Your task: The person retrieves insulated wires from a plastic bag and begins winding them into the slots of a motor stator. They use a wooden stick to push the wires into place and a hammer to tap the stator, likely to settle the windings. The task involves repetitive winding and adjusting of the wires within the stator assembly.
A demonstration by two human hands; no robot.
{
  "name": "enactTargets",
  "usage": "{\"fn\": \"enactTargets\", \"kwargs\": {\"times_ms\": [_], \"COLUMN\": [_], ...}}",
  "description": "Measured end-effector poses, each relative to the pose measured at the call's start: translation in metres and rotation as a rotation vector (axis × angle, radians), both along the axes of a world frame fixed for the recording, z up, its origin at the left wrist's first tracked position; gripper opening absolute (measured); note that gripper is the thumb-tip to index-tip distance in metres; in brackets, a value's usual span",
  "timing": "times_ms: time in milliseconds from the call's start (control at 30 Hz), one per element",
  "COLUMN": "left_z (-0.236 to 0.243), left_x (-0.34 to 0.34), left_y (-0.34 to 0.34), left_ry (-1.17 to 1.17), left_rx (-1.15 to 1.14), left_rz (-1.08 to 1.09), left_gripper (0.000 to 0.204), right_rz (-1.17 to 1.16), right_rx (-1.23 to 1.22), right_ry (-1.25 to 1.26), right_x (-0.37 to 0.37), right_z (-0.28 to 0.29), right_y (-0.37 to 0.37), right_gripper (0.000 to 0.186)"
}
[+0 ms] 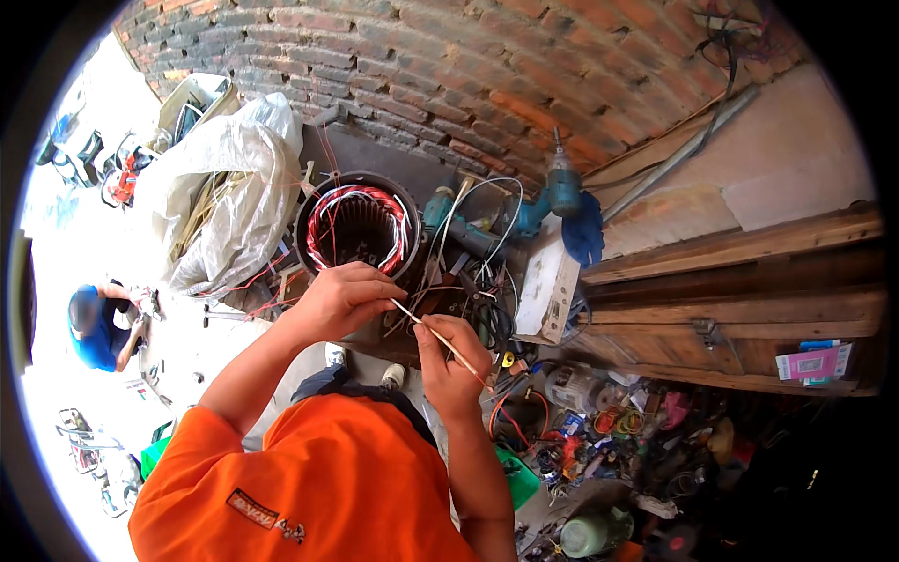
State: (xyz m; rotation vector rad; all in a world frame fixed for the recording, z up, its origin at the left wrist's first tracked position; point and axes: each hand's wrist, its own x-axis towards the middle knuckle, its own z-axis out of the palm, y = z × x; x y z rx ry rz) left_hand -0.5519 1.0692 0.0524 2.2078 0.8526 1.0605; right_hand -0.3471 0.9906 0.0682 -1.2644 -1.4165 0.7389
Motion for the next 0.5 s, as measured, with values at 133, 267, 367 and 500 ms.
{"fn": "enactTargets", "kwargs": {"times_ms": [133,267,367,500], "left_z": [-0.010,-0.016,-0.015,-0.018], "left_x": [0.002,0.001,0.000,0.001], "left_y": [0.002,0.004,0.006,0.008], "left_ry": [-0.036,-0.045,-0.047,-0.087], "left_rx": [0.037,0.031,0.036,0.017], "left_rz": [0.039,0.045,-0.001,-0.040], "left_gripper": [0.017,0.016,0.017,0.021], "right_rz": [-0.058,-0.097,-0.028,-0.001], "right_rx": [-0.004,0.036,-0.033,-0.192], "right_ry": [0.078,0.075,-0.006,0.010], "right_x": [-0.009,-0.013,-0.014,-0.021], "right_z": [-0.010,-0.018,-0.016,-0.010], "right_y": [0.001,0.002,0.007,0.018], "right_gripper": [0.011,0.010,0.009,0.009]}}
